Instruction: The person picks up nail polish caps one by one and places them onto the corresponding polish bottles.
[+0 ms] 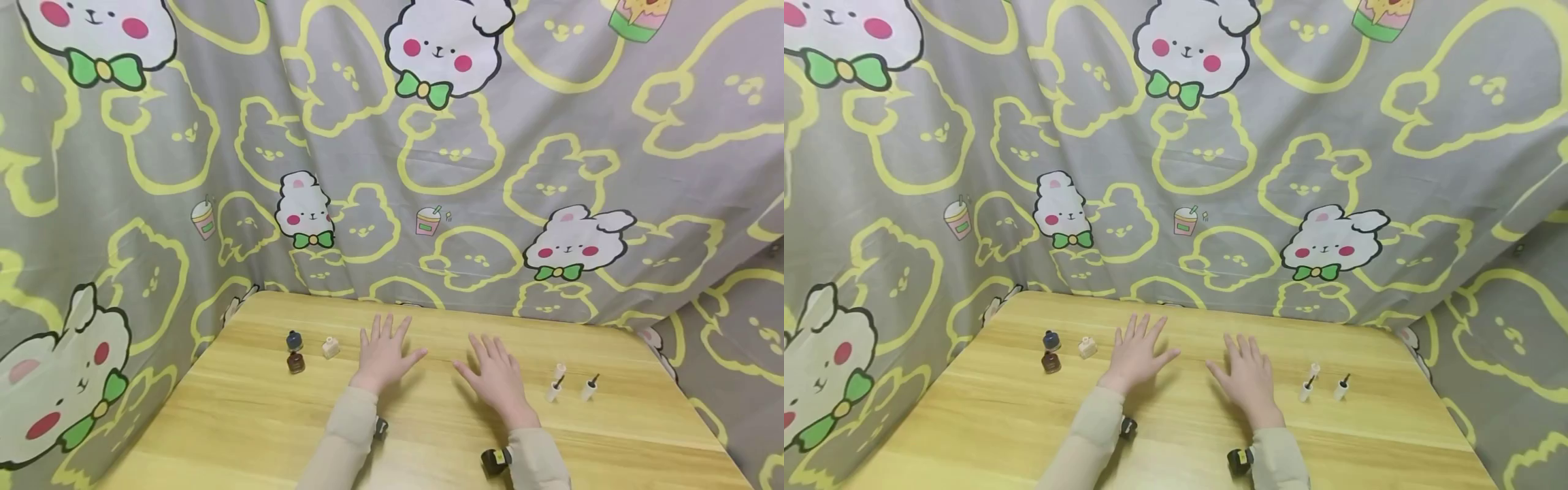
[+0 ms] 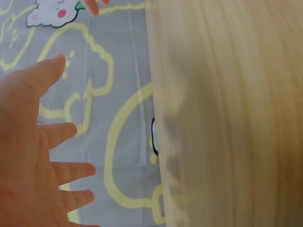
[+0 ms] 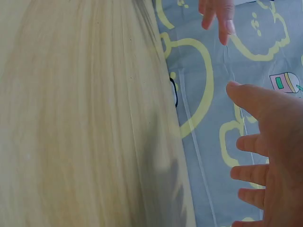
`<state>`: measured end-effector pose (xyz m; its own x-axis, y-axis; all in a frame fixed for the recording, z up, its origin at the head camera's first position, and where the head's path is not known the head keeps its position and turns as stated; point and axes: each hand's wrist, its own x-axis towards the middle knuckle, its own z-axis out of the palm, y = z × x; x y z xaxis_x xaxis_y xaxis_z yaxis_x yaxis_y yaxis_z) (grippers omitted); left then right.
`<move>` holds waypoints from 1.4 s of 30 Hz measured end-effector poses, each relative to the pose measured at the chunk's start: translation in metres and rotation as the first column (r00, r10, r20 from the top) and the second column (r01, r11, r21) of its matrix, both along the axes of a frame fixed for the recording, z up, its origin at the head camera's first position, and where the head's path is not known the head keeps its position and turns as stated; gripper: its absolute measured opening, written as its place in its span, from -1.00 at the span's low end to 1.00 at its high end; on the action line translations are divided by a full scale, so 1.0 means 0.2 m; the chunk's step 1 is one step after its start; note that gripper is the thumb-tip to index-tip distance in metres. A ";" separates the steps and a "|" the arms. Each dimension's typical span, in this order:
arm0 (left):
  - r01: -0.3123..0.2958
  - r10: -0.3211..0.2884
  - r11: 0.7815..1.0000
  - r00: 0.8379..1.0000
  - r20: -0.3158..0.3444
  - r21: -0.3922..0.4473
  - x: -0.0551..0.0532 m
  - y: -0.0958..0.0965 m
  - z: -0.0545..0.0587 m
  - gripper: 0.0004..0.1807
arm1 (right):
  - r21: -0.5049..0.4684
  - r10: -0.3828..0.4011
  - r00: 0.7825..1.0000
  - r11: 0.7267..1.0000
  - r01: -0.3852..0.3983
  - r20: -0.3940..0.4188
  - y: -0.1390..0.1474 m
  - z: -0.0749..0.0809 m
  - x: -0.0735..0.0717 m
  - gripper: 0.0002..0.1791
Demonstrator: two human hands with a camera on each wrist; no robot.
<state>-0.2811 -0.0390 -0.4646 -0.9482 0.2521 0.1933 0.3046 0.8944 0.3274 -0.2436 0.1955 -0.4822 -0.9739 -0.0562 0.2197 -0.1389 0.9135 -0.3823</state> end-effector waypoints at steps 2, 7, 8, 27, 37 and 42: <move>0.010 -0.010 1.000 1.000 -0.019 0.000 0.01 0.00 0.00 -0.13 | 0.019 0.002 0.999 1.000 -0.002 -0.042 0.00 0.00 0.01 -0.19; 0.034 -0.035 0.999 0.997 -0.065 -0.022 0.03 -0.01 0.02 -0.19 | 0.035 0.030 0.990 0.999 -0.025 -0.136 -0.01 0.03 0.03 -0.27; 0.044 -0.045 0.999 0.996 -0.078 -0.018 0.04 -0.02 0.03 -0.21 | 0.038 0.039 0.988 0.999 -0.034 -0.151 -0.01 0.03 0.04 -0.28; 0.230 -0.238 0.971 0.942 -0.237 -0.062 0.26 -0.19 0.08 -0.32 | 0.137 0.196 0.927 0.978 -0.160 -0.320 0.10 0.11 0.23 -0.37; 0.267 -0.274 0.962 0.920 -0.281 -0.065 0.36 -0.31 0.08 -0.36 | 0.136 0.236 0.908 0.970 -0.200 -0.347 0.19 0.15 0.37 -0.41; 0.282 -0.284 0.957 0.885 -0.370 -0.060 0.39 -0.36 0.08 -0.39 | 0.149 0.268 0.883 0.962 -0.228 -0.385 0.23 0.16 0.42 -0.41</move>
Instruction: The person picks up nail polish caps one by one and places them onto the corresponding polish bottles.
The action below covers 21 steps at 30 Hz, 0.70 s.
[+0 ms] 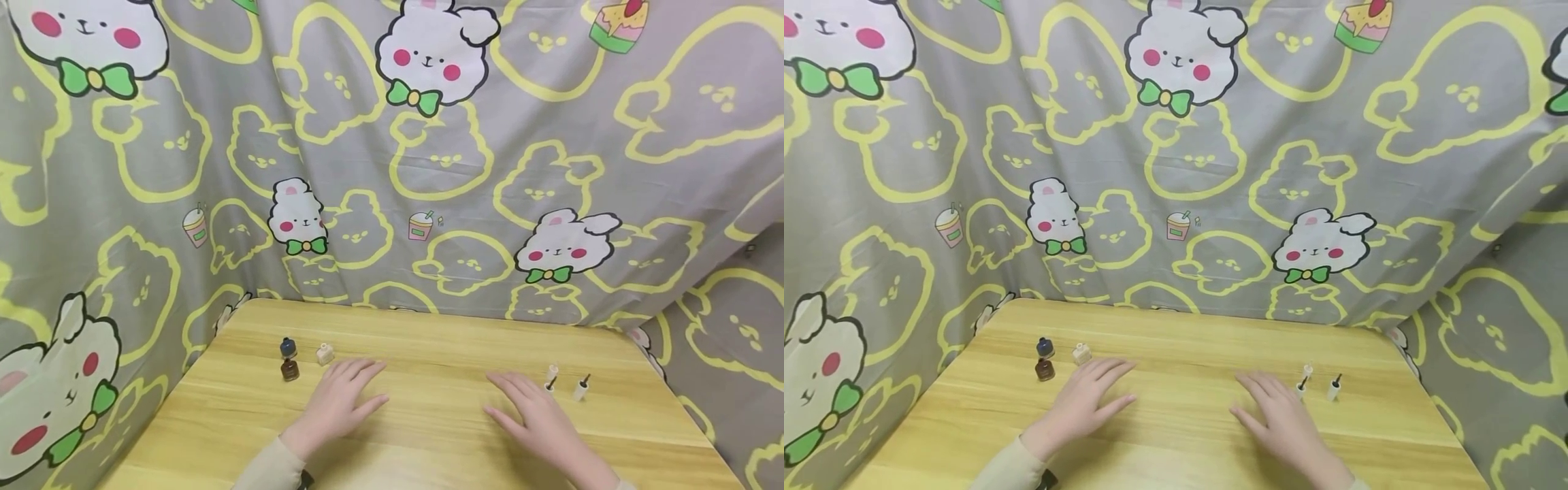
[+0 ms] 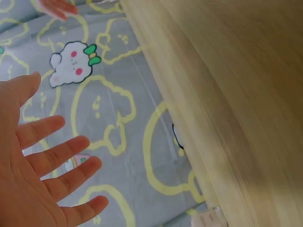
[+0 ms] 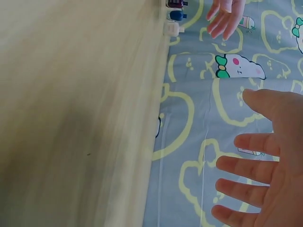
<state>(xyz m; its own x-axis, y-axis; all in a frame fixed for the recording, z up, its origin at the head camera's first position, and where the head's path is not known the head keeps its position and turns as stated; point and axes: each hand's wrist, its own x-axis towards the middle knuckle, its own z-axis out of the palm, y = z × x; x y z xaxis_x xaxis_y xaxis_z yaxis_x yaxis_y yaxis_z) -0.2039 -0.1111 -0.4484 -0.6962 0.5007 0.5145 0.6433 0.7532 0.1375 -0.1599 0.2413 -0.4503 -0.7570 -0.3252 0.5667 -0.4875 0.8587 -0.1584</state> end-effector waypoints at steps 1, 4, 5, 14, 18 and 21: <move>0.006 -0.005 1.000 1.000 -0.019 0.014 0.00 -0.01 0.00 -0.41 | 0.002 0.007 1.000 1.000 -0.007 -0.015 0.01 0.00 0.01 -0.41; 0.026 -0.021 0.998 0.996 -0.084 0.057 -0.01 -0.05 -0.01 -0.43 | -0.006 0.014 0.998 1.000 -0.014 -0.061 0.04 -0.01 0.03 -0.41; 0.035 -0.027 0.996 0.994 -0.106 0.078 -0.01 -0.06 -0.01 -0.45 | -0.013 0.011 0.997 1.000 -0.012 -0.070 0.05 -0.01 0.04 -0.42; 0.148 -0.096 0.963 0.969 -0.228 0.223 -0.06 -0.19 -0.03 -0.71 | -0.135 -0.020 0.998 0.991 0.011 -0.064 0.12 -0.04 0.09 -0.44; 0.152 -0.087 0.949 0.968 -0.235 0.275 -0.08 -0.25 -0.03 -0.80 | -0.214 -0.019 0.997 0.977 0.003 -0.072 0.15 -0.06 0.10 -0.48; 0.138 -0.065 0.935 0.972 -0.224 0.326 -0.09 -0.29 -0.04 -0.81 | -0.283 -0.019 0.997 0.959 -0.002 -0.072 0.16 -0.07 0.09 -0.52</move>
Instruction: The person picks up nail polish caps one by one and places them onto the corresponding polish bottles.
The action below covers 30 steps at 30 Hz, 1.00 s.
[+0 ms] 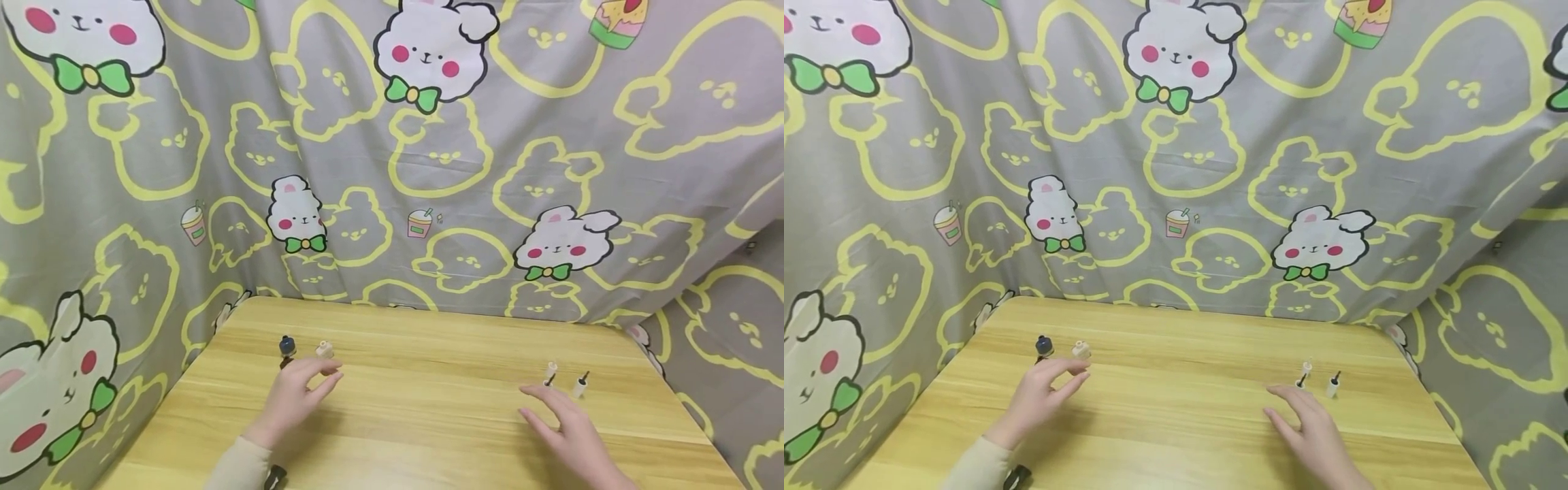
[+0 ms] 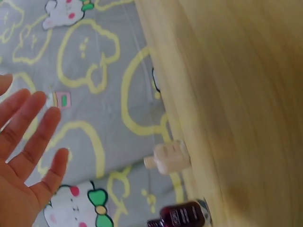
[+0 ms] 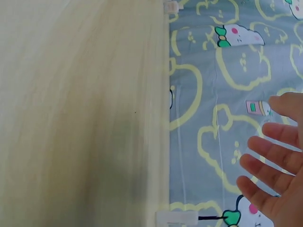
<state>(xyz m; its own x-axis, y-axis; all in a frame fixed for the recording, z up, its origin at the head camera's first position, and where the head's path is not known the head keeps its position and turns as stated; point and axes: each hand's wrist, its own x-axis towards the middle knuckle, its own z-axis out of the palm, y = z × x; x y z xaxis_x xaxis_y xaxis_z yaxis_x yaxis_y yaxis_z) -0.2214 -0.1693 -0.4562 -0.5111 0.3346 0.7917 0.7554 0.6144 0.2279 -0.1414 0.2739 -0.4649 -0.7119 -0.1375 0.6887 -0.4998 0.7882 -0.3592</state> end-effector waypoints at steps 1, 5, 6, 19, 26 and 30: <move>-0.003 0.003 1.000 1.000 0.006 0.015 0.00 -0.01 0.00 -0.81 | -0.022 0.001 1.000 1.000 -0.001 0.001 0.01 -0.01 0.00 -0.53; -0.007 0.005 0.998 0.999 0.035 0.068 -0.01 -0.05 -0.01 -0.80 | -0.105 0.005 1.000 0.994 -0.005 -0.001 0.03 -0.03 -0.01 -0.58; -0.011 0.008 0.997 0.999 0.038 0.079 -0.01 -0.06 -0.01 -0.79 | -0.126 0.006 1.000 0.992 -0.006 0.001 0.04 -0.03 -0.01 -0.60; -0.059 0.026 0.959 0.992 0.124 0.276 -0.06 -0.20 -0.05 -0.81 | -0.341 -0.068 0.978 0.931 0.133 0.195 0.11 -0.07 -0.05 -0.83; -0.254 0.047 0.857 0.905 0.423 0.447 -0.06 -0.23 -0.07 -0.94 | -0.506 -0.091 0.951 0.829 0.236 0.294 0.14 -0.07 -0.05 -0.83; -0.370 0.040 0.787 0.828 0.559 0.493 -0.07 -0.27 -0.06 -0.86 | -0.623 -0.083 0.935 0.724 0.295 0.346 0.17 -0.08 -0.07 -0.79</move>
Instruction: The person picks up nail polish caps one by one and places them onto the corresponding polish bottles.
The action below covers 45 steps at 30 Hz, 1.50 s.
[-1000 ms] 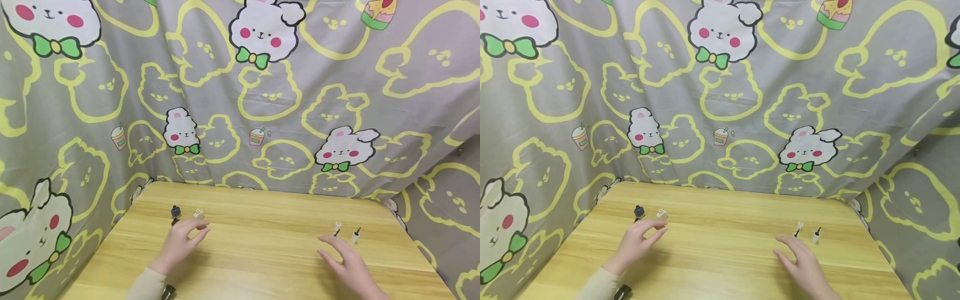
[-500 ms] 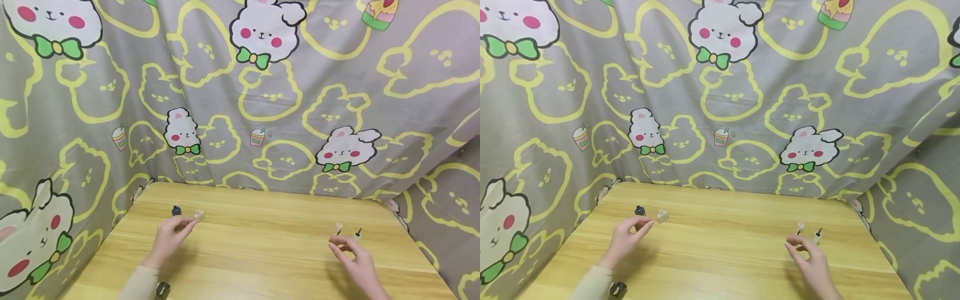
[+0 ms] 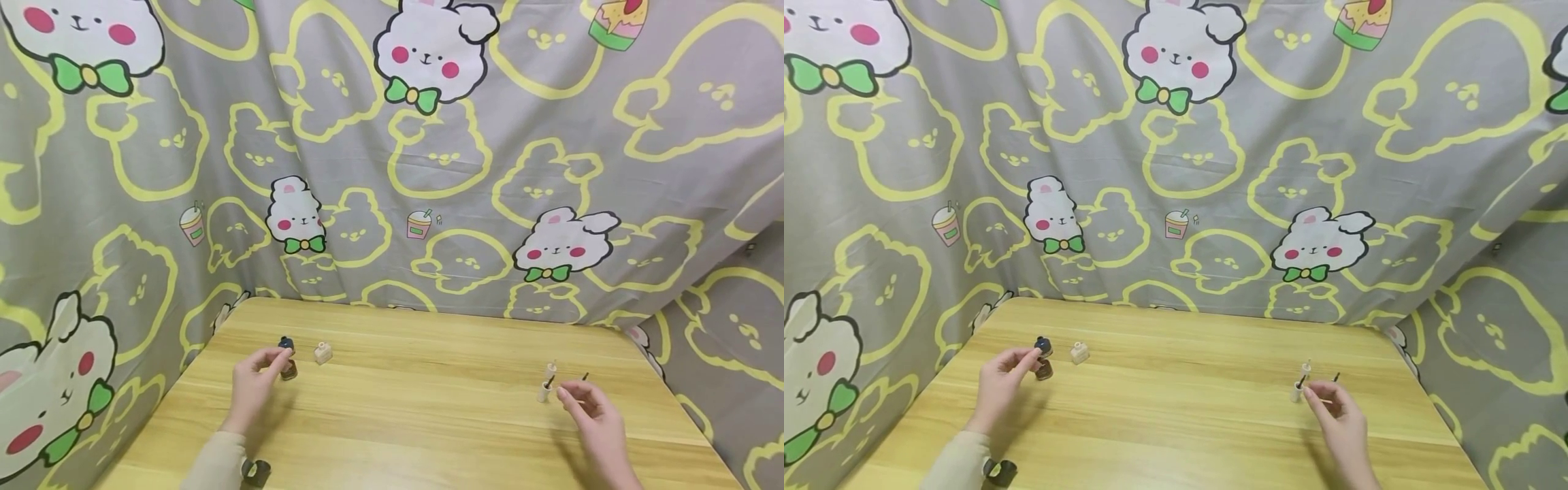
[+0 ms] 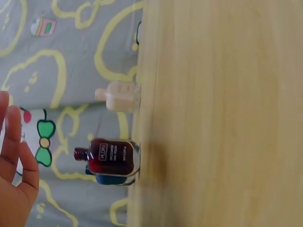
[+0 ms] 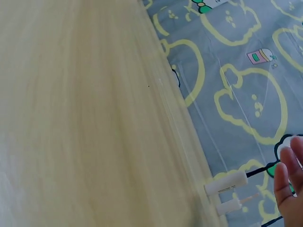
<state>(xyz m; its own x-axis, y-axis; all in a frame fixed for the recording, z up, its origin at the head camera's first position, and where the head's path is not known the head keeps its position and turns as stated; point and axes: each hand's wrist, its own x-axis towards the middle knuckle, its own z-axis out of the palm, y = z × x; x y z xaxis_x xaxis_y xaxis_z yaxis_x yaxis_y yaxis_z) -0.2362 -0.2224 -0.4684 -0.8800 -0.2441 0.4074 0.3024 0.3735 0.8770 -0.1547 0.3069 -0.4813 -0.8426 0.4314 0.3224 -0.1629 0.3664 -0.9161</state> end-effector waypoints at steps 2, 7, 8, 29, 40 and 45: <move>-0.017 0.015 0.999 0.998 0.053 0.046 -0.01 -0.02 0.00 -0.78 | -0.076 -0.016 1.000 0.997 0.016 -0.002 0.01 -0.01 -0.01 -0.79; -0.063 0.047 0.993 0.987 0.152 0.102 -0.03 -0.07 -0.02 -0.65 | -0.185 0.009 1.000 0.983 -0.011 -0.012 0.03 -0.03 -0.02 -0.74; -0.077 0.057 0.991 0.983 0.172 0.108 -0.04 -0.08 -0.02 -0.62 | -0.185 0.023 1.000 0.982 -0.024 -0.005 0.04 -0.03 -0.02 -0.73; 0.130 -0.183 0.981 0.871 0.456 0.146 -0.09 -0.21 -0.12 -0.22 | -0.184 0.204 0.907 0.972 -0.144 0.368 0.04 -0.08 -0.03 -0.14; 0.210 -0.215 0.975 0.835 0.506 0.069 -0.09 -0.20 -0.14 -0.25 | -0.180 0.250 0.878 0.965 -0.191 0.408 0.05 -0.09 -0.06 -0.04; 0.230 -0.214 0.973 0.830 0.516 0.033 -0.10 -0.19 -0.14 -0.29 | -0.171 0.270 0.870 0.961 -0.218 0.412 0.06 -0.09 -0.07 -0.01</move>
